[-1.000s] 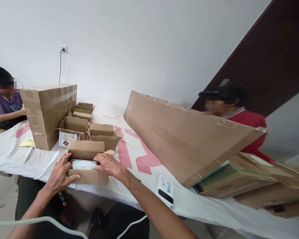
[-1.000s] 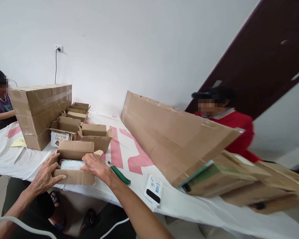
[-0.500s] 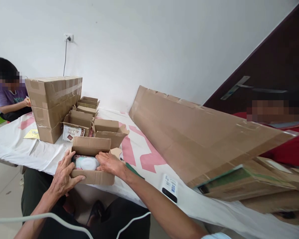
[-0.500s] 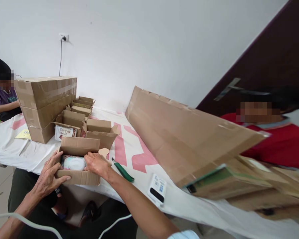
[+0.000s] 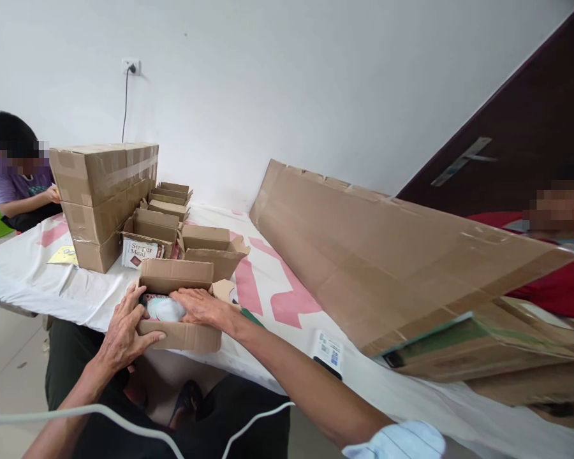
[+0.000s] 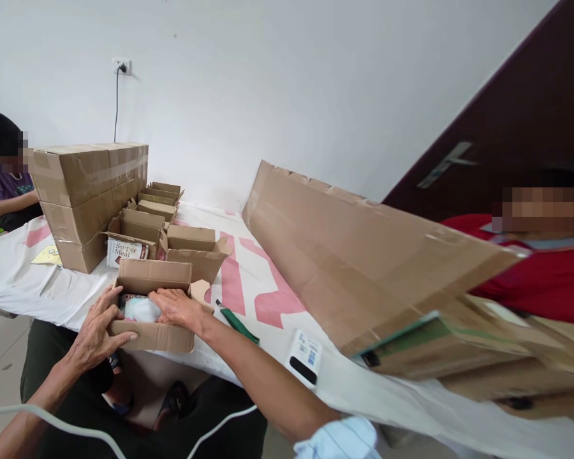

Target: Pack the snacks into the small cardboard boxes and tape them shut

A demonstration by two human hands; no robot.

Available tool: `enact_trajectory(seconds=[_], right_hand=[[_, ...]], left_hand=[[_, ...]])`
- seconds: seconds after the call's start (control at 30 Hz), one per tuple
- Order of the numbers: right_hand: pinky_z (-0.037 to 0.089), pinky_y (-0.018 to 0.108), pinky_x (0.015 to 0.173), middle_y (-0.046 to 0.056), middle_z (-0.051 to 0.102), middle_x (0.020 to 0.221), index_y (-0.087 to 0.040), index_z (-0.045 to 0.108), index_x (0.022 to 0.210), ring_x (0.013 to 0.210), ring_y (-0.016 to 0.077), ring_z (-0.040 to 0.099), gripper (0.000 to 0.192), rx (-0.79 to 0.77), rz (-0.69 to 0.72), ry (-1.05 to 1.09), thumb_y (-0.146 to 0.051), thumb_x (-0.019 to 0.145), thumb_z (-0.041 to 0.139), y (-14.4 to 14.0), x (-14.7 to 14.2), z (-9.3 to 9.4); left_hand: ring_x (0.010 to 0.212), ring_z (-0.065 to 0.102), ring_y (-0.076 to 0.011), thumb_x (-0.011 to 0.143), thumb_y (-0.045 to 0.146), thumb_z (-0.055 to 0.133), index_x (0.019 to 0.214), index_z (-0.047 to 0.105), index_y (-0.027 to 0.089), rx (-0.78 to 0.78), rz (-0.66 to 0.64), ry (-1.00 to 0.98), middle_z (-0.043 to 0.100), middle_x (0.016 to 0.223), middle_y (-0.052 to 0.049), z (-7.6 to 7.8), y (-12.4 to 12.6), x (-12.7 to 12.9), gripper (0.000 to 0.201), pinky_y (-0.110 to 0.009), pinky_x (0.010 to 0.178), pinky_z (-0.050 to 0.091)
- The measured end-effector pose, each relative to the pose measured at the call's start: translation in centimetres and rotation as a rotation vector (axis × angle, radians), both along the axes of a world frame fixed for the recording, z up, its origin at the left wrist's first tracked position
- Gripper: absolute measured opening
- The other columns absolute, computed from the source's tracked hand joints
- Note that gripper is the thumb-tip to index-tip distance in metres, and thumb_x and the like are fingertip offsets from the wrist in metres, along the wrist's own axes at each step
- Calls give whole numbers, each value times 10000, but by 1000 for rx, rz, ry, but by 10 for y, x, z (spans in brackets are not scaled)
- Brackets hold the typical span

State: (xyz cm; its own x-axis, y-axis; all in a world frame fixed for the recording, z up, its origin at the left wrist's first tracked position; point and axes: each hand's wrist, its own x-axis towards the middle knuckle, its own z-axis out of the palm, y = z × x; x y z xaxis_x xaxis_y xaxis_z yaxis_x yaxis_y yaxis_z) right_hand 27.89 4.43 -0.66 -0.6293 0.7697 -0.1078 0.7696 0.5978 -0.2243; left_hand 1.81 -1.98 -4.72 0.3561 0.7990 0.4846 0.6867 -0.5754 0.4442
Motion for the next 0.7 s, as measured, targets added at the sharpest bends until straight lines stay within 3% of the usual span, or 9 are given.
enact_trajectory(seconds=[0.33, 0.47, 0.6, 0.7], right_hand=[[489, 468, 1149, 137, 673, 1506, -256, 616, 1491, 1396, 338, 631, 637, -15, 30, 19, -191, 874, 756, 12, -5, -1], [499, 452, 1135, 150, 656, 1530, -240, 559, 1552, 1391, 324, 636, 674, -29, 36, 17, -190, 898, 717, 14, -7, -7], [526, 416, 1044, 180, 687, 1446, -183, 596, 1453, 1293, 336, 676, 620, -23, 56, 64, -242, 861, 771, 16, -10, -10], [524, 383, 943, 147, 721, 1328, -193, 606, 1347, 1179, 324, 702, 514, -12, 36, 37, -287, 867, 765, 14, -12, -8]], left_hand=[[1606, 373, -466, 871, 647, 800, 1064, 680, 216, -43, -38, -37, 468, 1687, -220, 8, 11, -3, 487, -648, 1248, 420], [1593, 399, -457, 844, 632, 827, 1233, 689, 216, -47, -67, -46, 459, 1688, -221, 12, 16, -5, 586, -621, 1254, 426], [1581, 418, -461, 802, 662, 851, 1404, 634, 217, -38, -97, -59, 428, 1699, -232, 11, 25, -8, 780, -625, 1252, 436], [1570, 434, -466, 776, 688, 865, 1522, 541, 213, -31, -114, -90, 431, 1685, -249, 7, 32, -11, 942, -651, 1251, 435]])
